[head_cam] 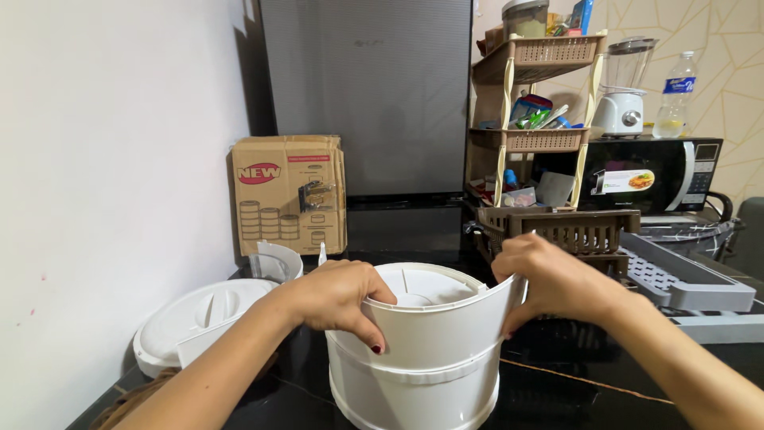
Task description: The person assembles a white plastic multi-tier storage organizer on a kitchen counter, fitting curved side panels one at a time into the rim of a round base tray and pressing each panel to snap it into place, working around the circumference to build up the container walls.
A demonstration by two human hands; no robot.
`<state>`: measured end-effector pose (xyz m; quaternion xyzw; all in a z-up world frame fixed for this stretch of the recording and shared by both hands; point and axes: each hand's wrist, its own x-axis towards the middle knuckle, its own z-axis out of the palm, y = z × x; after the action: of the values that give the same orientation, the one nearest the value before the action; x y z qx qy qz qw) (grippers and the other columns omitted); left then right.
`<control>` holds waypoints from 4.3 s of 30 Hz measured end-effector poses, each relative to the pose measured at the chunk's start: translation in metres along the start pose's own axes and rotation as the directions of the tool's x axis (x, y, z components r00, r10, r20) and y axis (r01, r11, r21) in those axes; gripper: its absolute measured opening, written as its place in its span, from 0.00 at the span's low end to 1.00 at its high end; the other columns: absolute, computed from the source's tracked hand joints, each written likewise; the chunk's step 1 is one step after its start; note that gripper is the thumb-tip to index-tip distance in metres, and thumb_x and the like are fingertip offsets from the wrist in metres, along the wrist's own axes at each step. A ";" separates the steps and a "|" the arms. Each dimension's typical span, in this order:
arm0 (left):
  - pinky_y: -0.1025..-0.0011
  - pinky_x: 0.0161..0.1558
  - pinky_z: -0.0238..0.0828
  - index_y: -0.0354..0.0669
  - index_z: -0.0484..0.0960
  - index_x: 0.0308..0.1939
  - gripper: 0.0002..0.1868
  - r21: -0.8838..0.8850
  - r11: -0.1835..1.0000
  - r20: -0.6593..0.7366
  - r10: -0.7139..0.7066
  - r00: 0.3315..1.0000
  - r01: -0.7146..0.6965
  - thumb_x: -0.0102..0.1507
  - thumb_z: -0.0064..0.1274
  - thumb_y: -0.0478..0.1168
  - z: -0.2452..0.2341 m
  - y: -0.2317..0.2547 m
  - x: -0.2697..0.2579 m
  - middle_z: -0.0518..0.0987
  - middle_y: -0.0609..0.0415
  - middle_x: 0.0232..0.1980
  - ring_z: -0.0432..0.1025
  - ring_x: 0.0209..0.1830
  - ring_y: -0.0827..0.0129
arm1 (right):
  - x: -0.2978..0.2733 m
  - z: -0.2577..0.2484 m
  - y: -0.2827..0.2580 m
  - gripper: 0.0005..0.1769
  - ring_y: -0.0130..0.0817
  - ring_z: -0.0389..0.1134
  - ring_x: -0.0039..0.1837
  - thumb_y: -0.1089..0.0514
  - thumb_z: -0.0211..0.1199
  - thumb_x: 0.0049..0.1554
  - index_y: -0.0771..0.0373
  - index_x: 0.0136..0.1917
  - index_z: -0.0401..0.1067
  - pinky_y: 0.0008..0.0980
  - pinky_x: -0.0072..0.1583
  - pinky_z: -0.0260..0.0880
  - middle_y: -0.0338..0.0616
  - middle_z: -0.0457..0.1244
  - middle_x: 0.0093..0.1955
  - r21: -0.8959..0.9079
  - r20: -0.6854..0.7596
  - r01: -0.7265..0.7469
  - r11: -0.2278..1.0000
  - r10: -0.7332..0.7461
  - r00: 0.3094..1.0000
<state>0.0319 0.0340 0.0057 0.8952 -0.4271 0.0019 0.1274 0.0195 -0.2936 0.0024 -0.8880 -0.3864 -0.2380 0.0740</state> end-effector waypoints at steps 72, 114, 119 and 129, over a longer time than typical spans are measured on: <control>0.57 0.61 0.62 0.38 0.78 0.43 0.31 0.167 0.985 -0.412 0.115 0.904 -0.049 0.41 0.75 0.43 0.035 -0.008 0.025 0.79 0.44 0.43 0.70 0.54 0.50 | -0.016 0.001 -0.009 0.29 0.40 0.73 0.60 0.56 0.81 0.39 0.62 0.53 0.75 0.40 0.61 0.70 0.43 0.72 0.55 0.211 -0.288 -0.023 0.977 0.084 0.954; 0.57 0.52 0.78 0.43 0.88 0.44 0.17 0.061 0.951 -0.272 -0.276 0.922 0.303 0.51 0.65 0.40 0.043 0.094 0.142 0.84 0.42 0.50 0.80 0.52 0.50 | -0.069 0.135 0.069 0.11 0.36 0.65 0.58 0.63 0.66 0.58 0.73 0.51 0.80 0.35 0.63 0.65 0.48 0.65 0.53 0.792 -0.031 -0.172 0.586 0.320 0.947; 0.56 0.52 0.78 0.44 0.88 0.45 0.18 0.035 0.942 -0.274 -0.314 0.909 0.335 0.50 0.65 0.40 0.038 0.102 0.139 0.84 0.44 0.52 0.79 0.53 0.50 | -0.067 0.131 0.065 0.12 0.34 0.68 0.56 0.67 0.67 0.54 0.71 0.52 0.80 0.34 0.62 0.68 0.46 0.68 0.52 0.779 -0.078 -0.163 0.605 0.351 0.933; 0.54 0.52 0.77 0.45 0.88 0.47 0.13 -0.047 0.925 -0.364 -0.366 0.856 0.376 0.61 0.55 0.38 0.050 0.108 0.136 0.84 0.45 0.55 0.78 0.56 0.50 | -0.064 0.129 0.057 0.11 0.31 0.69 0.55 0.67 0.67 0.53 0.72 0.50 0.81 0.33 0.61 0.69 0.43 0.68 0.51 0.812 -0.026 -0.231 0.536 0.428 0.904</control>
<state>0.0308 -0.1466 -0.0026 0.9459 -0.2153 0.1494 0.1911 0.0700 -0.3343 -0.1386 -0.7859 -0.2649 -0.1206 0.5455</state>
